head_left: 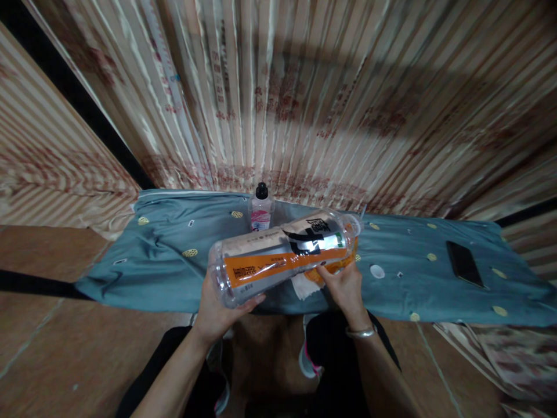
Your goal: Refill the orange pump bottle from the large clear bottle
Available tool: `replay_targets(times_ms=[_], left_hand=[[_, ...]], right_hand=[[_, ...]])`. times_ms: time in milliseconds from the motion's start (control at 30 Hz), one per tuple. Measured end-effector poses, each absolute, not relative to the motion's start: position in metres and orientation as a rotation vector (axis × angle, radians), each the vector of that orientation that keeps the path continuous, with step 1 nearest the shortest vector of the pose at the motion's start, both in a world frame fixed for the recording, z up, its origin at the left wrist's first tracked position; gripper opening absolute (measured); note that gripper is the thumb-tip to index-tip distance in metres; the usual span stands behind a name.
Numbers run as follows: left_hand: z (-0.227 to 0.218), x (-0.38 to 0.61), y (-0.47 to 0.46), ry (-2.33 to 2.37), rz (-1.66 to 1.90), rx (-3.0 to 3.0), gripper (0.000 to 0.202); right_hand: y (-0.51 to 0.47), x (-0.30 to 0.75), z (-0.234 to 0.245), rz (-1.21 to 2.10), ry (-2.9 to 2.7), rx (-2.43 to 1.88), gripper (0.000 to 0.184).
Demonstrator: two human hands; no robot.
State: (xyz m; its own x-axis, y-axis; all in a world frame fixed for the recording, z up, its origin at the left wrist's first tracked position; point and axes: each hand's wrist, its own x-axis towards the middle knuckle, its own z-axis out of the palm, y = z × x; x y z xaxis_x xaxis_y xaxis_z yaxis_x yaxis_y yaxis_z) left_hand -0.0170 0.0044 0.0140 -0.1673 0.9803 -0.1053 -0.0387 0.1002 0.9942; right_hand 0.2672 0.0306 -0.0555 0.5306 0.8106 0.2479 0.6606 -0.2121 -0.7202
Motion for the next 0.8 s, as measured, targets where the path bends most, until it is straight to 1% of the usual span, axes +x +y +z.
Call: replay_targets(times_ms=[67, 200, 267, 567, 800], left_hand=[[0.0143, -0.0169, 0.0043, 1.361, 1.267, 1.016, 0.066], [0.0154, -0.0168, 0.0045, 1.356, 1.268, 1.036, 0.058], [0.0158, -0.0168, 0.0047, 1.345, 1.276, 1.039, 0.057], [0.0117, -0.0190, 0.0048, 1.357, 1.273, 1.032, 0.075], [0.0099, -0.0186, 0.0046, 1.348, 1.284, 1.024, 0.070]], right_hand=[[0.0304, 0.2668, -0.0536, 0.241, -1.195, -1.942, 0.080], [0.0305, 0.2663, -0.0512, 0.271, -1.177, -1.956, 0.087], [0.0308, 0.2664, -0.0517, 0.278, -1.181, -1.955, 0.087], [0.0312, 0.2675, -0.0558, 0.241, -1.213, -1.936, 0.082], [0.0308, 0.2659, -0.0526, 0.251, -1.197, -1.952, 0.082]])
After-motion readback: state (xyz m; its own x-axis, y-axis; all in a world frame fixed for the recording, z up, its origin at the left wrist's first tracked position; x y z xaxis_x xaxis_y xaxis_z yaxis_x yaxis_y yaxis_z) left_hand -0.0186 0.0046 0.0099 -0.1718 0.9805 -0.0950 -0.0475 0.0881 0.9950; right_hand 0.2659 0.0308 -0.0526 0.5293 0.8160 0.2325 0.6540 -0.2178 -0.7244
